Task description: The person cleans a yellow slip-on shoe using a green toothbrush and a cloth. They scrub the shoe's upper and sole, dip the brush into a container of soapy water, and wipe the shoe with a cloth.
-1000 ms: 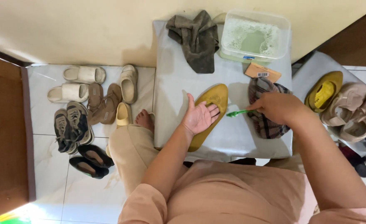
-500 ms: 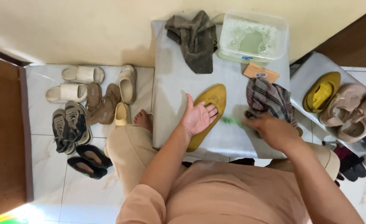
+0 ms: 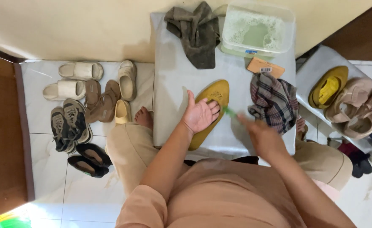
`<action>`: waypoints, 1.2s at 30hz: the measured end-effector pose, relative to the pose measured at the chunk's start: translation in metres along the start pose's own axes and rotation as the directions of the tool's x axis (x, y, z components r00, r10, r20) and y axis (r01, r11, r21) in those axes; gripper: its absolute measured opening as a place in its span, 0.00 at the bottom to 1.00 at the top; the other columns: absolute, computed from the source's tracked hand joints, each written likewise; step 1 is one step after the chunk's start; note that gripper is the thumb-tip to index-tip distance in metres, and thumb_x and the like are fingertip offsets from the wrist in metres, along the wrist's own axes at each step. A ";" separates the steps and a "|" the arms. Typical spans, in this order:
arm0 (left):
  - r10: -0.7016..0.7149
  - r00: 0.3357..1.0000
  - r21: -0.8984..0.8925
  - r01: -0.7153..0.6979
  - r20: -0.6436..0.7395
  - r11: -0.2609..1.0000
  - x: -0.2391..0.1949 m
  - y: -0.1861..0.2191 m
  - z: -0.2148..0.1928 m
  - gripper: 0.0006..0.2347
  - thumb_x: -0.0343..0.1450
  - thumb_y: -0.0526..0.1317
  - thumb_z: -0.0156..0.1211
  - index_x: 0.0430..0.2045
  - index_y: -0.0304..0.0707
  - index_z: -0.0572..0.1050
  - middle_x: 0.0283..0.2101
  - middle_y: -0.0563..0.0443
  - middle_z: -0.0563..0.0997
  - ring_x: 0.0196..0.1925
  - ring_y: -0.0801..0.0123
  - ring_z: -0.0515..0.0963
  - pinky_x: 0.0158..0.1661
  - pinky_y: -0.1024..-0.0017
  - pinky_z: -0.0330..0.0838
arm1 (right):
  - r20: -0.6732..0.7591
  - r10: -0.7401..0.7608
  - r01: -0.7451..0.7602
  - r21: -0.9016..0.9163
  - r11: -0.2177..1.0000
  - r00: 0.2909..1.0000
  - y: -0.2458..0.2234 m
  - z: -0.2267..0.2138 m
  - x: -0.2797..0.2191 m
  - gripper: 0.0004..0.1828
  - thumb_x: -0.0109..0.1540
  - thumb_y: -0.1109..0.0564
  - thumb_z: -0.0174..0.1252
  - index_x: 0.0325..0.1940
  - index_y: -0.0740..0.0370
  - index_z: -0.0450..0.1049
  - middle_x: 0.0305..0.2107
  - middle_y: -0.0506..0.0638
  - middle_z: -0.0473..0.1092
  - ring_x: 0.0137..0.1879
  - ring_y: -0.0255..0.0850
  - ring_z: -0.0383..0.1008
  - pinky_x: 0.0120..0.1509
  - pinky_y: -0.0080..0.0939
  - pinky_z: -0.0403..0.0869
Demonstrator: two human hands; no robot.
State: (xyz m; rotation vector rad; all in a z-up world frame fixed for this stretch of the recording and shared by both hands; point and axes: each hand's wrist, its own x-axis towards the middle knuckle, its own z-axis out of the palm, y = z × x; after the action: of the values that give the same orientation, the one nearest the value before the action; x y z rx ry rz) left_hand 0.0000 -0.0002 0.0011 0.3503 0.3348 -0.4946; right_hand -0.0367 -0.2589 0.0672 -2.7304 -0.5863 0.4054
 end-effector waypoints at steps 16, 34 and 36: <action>-0.021 1.000 0.033 0.020 0.017 0.999 0.004 -0.003 -0.008 0.54 0.59 0.85 0.28 0.71 0.56 0.19 0.78 0.42 0.24 0.80 0.48 0.31 0.74 0.51 0.25 | -0.146 0.064 -0.025 0.256 0.966 0.987 0.006 0.023 0.062 0.30 0.68 0.55 0.49 0.75 0.38 0.66 0.49 0.60 0.76 0.55 0.59 0.76 0.58 0.58 0.75; -0.014 1.000 -0.019 0.014 0.018 1.000 0.021 -0.009 -0.037 0.50 0.57 0.87 0.26 0.43 0.37 0.74 0.47 0.44 0.78 0.55 0.56 0.77 0.58 0.62 0.66 | 0.043 0.006 -0.003 -0.067 0.998 0.999 -0.047 0.011 0.060 0.27 0.66 0.57 0.47 0.69 0.38 0.68 0.42 0.57 0.75 0.44 0.60 0.81 0.46 0.58 0.81; -0.017 0.999 0.020 0.016 0.039 1.000 0.016 -0.008 -0.036 0.58 0.55 0.88 0.27 0.74 0.46 0.48 0.76 0.47 0.46 0.80 0.49 0.39 0.75 0.52 0.35 | 0.001 -0.003 0.003 0.088 0.996 1.000 -0.035 -0.002 0.068 0.25 0.67 0.56 0.45 0.67 0.39 0.72 0.40 0.62 0.77 0.46 0.66 0.79 0.49 0.64 0.78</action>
State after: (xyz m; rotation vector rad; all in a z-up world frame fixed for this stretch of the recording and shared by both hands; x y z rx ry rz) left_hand 0.0010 0.0012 -0.0391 0.3571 0.2956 -0.5209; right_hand 0.0118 -0.1995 0.0678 -2.6449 -0.5597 0.4224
